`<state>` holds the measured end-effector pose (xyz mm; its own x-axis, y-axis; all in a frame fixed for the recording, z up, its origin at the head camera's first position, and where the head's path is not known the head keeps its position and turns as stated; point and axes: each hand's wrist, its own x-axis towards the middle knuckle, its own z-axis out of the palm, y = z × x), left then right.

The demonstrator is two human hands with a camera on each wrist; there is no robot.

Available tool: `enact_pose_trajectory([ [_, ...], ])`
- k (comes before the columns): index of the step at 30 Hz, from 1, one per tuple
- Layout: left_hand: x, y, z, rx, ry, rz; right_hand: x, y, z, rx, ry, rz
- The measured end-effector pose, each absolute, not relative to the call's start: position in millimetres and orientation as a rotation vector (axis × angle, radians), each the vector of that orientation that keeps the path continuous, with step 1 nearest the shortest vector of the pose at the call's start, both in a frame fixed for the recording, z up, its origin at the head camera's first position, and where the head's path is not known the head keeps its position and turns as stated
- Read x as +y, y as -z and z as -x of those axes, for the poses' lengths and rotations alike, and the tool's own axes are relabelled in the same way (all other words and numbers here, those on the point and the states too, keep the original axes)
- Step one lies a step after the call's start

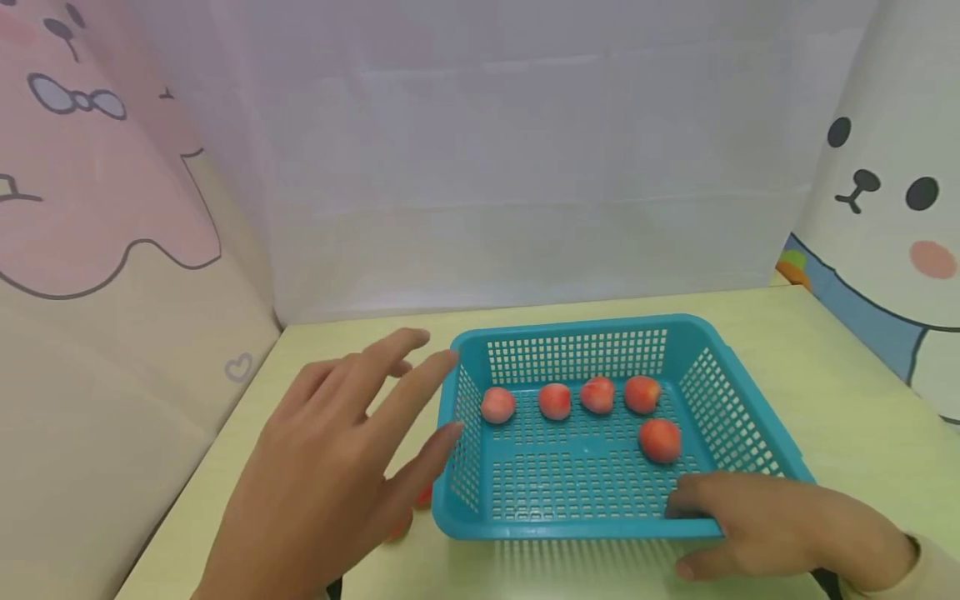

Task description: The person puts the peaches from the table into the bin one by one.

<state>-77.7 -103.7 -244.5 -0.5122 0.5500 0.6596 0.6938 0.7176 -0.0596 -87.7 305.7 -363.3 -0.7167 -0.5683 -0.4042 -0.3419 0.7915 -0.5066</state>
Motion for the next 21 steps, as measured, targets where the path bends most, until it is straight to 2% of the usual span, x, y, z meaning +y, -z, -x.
enact_pose_trajectory([
  [6, -114.8, 251.1, 69.5, -2.216, 0.293, 0.930, 308.4, 363.2, 85.4, 2.449, 0.543, 0.726],
  [21, -152.1, 285.5, 108.8, -2.699, 0.292, 0.801, 306.0, 364.1, 85.6, 2.456, 0.532, 0.711],
])
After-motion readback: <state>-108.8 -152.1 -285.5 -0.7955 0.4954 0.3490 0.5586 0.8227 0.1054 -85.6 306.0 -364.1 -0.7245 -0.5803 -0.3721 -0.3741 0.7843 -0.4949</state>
